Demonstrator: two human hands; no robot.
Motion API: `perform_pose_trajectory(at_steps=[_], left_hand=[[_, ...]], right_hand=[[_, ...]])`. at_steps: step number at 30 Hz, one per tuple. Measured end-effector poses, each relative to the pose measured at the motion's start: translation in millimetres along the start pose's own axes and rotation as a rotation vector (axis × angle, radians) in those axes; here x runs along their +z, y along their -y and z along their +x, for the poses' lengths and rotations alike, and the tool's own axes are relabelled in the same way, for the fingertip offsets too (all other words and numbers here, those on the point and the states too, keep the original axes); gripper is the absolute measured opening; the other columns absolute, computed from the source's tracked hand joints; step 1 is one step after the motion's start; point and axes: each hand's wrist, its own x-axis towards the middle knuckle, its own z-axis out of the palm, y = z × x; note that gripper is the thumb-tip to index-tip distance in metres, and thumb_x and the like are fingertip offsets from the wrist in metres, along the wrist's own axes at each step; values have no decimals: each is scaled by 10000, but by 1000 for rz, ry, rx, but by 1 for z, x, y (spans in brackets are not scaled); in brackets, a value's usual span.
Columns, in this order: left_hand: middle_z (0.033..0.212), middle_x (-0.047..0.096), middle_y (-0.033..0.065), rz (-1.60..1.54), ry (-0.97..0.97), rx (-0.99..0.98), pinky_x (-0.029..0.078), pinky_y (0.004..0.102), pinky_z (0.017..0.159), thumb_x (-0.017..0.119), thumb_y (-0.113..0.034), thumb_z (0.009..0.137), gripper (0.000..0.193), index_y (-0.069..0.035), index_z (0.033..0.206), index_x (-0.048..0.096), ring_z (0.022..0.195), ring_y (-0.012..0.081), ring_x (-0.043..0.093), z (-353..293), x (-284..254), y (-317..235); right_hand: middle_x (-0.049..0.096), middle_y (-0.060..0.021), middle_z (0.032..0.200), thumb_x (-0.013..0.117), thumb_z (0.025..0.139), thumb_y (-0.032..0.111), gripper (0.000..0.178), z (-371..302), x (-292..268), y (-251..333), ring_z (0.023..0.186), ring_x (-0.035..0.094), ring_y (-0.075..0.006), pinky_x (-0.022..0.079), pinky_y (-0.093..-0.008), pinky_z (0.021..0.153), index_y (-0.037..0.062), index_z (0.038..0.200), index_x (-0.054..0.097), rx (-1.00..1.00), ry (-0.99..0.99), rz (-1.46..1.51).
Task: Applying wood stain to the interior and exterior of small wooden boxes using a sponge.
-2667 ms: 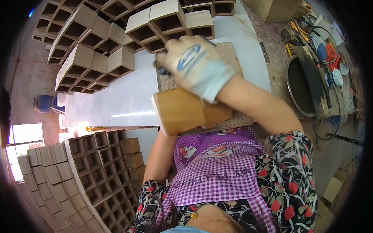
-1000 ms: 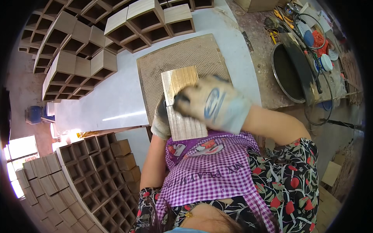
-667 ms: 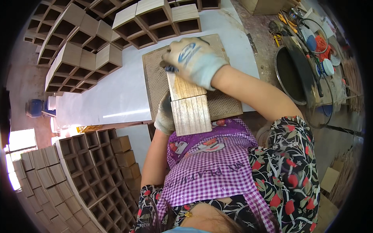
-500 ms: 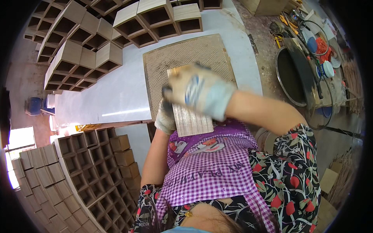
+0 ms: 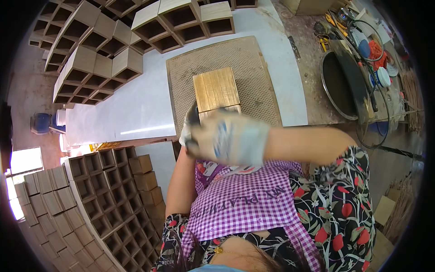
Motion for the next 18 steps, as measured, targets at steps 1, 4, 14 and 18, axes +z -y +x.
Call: perform_pose_trajectory(at_steps=[1,4,14,18], left_hand=[[1499,416,119,-109,-148,-108,390,434,1136,661,-659,818,986,-34,1502,325,1366,265,425,3,13,-6],[1443,471,129,-280,-1,-131,439,415,1098,560,-491,963,728,-25,1481,348,1307,270,489,9,-4,-1],[1374,526,106,-382,45,-145,458,414,1074,466,-415,1023,569,-53,1455,385,1244,252,534,3,20,-11],[1390,515,104,-246,-39,-38,449,427,1086,585,-553,930,751,-51,1453,385,1268,257,520,3,11,2]], right_hand=[[658,-90,1001,580,885,267,259,-11,15,7,965,667,-240,560,-415,809,137,1095,660,-106,-132,-10],[660,-110,1046,559,918,274,280,-25,22,5,990,660,-239,562,-409,832,127,1140,644,-113,-396,-113],[641,-47,1101,645,843,249,285,-60,30,-13,930,622,-225,504,-368,800,200,1120,686,340,-386,-198],[637,-8,1072,616,842,291,262,-72,27,12,906,598,-161,490,-328,745,284,1097,675,173,-270,-310]])
